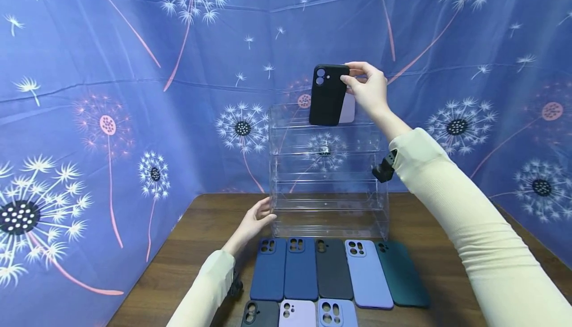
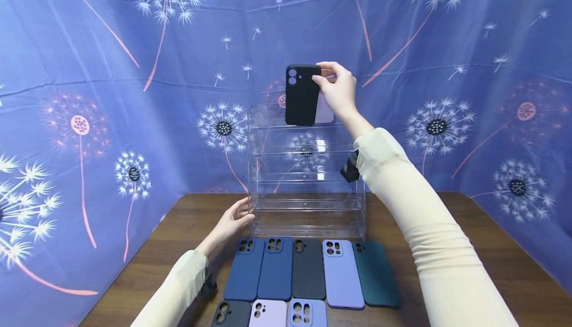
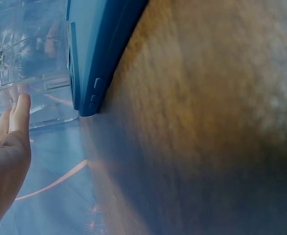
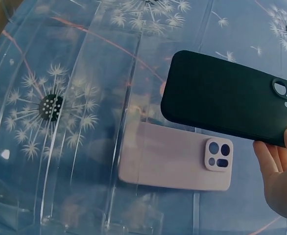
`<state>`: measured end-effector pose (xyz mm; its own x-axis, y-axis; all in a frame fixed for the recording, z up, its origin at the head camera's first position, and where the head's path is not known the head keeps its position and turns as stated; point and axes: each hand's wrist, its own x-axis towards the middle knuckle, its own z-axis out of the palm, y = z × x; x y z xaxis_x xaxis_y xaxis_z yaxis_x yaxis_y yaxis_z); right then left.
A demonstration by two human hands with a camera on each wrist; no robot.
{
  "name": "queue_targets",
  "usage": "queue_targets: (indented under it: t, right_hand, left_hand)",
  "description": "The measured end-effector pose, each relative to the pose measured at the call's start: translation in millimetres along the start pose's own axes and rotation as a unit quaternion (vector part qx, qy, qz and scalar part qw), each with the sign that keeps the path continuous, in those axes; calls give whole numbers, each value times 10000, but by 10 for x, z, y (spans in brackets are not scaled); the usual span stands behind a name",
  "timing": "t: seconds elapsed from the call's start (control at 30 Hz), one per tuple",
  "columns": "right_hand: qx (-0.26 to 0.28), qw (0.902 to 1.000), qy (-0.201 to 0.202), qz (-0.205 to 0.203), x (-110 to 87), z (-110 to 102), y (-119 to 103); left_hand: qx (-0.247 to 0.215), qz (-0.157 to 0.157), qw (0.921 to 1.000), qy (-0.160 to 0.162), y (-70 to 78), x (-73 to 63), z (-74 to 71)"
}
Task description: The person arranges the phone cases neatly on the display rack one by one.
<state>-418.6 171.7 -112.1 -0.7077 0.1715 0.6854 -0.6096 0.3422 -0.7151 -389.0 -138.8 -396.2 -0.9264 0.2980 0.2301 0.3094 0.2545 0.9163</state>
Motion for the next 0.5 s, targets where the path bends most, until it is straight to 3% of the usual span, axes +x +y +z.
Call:
queue_targets:
  t: [0.17,0.5]
  right_hand:
    - [-27,9999,131,14,101,116,79]
    - [136,9982,578,93,281,322,244]
  left_hand:
    - [24,-35,9998,218,-234,109,16]
    - [-18,-66,9999,132,-164,80,15]
